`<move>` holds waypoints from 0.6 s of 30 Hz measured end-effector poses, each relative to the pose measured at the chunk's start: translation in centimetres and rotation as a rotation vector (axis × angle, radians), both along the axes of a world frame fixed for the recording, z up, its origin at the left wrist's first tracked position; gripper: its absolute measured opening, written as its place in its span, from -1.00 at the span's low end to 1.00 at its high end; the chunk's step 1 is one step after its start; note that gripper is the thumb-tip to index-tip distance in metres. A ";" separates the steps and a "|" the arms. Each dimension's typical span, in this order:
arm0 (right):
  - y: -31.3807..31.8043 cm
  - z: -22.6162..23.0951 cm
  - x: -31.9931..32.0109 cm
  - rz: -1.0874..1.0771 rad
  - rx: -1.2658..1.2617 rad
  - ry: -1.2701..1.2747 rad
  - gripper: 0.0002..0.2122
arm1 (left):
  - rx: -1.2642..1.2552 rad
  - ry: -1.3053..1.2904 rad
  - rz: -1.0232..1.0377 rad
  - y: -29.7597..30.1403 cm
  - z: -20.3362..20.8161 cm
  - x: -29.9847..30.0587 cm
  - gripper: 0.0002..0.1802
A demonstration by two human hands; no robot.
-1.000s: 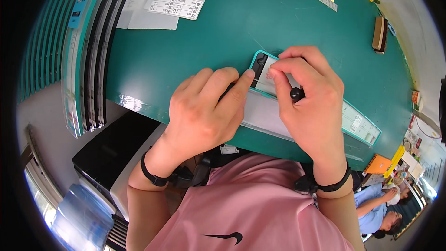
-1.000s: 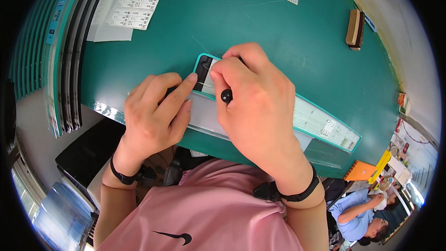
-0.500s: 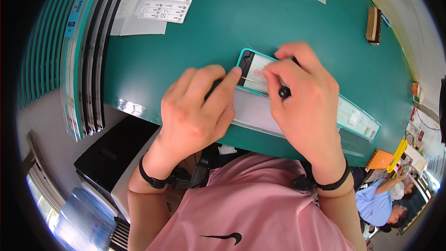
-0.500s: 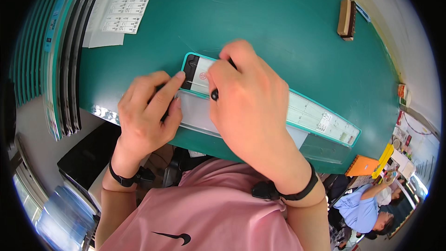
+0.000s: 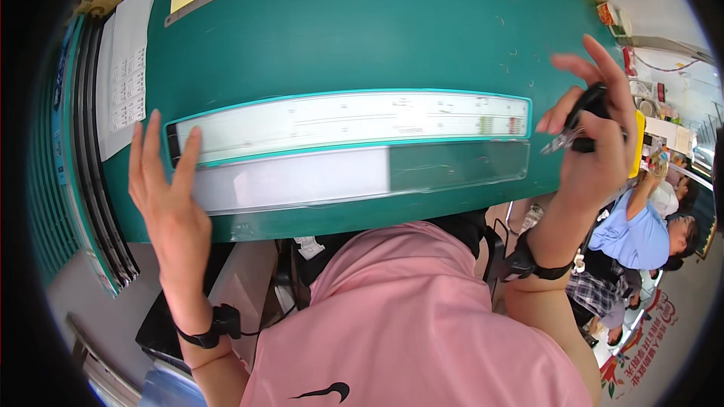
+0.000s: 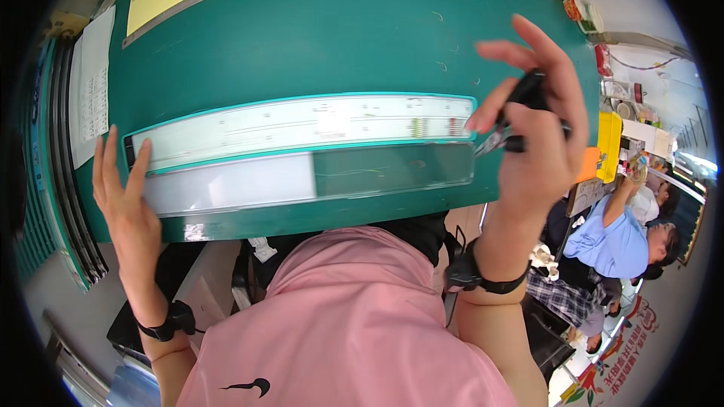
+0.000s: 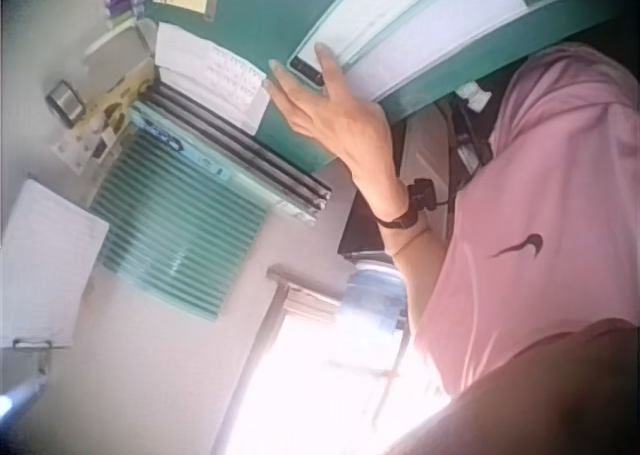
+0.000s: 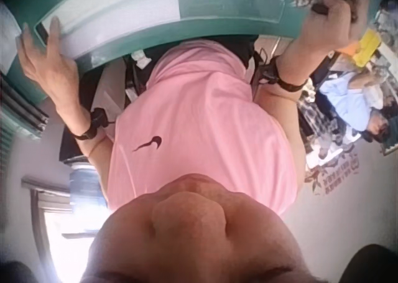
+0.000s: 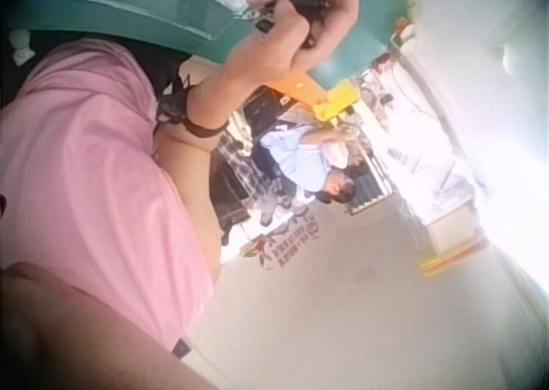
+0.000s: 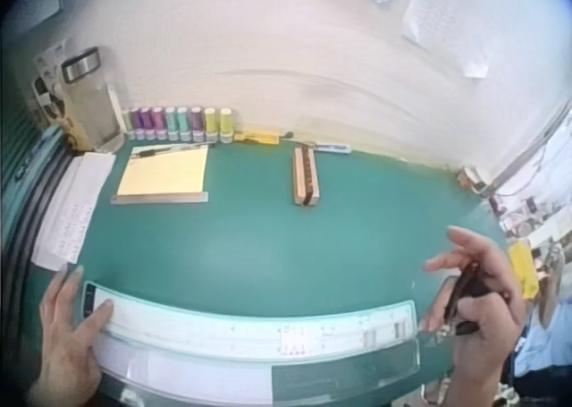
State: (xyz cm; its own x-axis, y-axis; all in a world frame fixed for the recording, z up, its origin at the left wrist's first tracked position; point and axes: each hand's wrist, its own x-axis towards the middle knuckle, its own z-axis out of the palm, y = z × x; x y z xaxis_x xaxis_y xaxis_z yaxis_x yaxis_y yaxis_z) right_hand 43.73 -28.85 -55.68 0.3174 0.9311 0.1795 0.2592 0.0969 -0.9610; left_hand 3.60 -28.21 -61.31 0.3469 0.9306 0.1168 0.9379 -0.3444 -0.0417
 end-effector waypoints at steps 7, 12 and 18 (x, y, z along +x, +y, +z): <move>-3.4 -2.2 8.3 0.054 0.026 0.184 -0.59 | -0.014 -0.367 -0.049 -1.1 2.1 4.6 -0.53; -1.3 -6.4 9.4 0.128 0.213 0.465 -0.70 | -0.240 -0.629 -0.429 -2.5 0.2 15.5 -0.76; -1.2 -7.2 9.8 0.076 0.351 0.230 -0.68 | -0.349 -0.532 -0.557 -2.2 -0.5 19.5 -0.64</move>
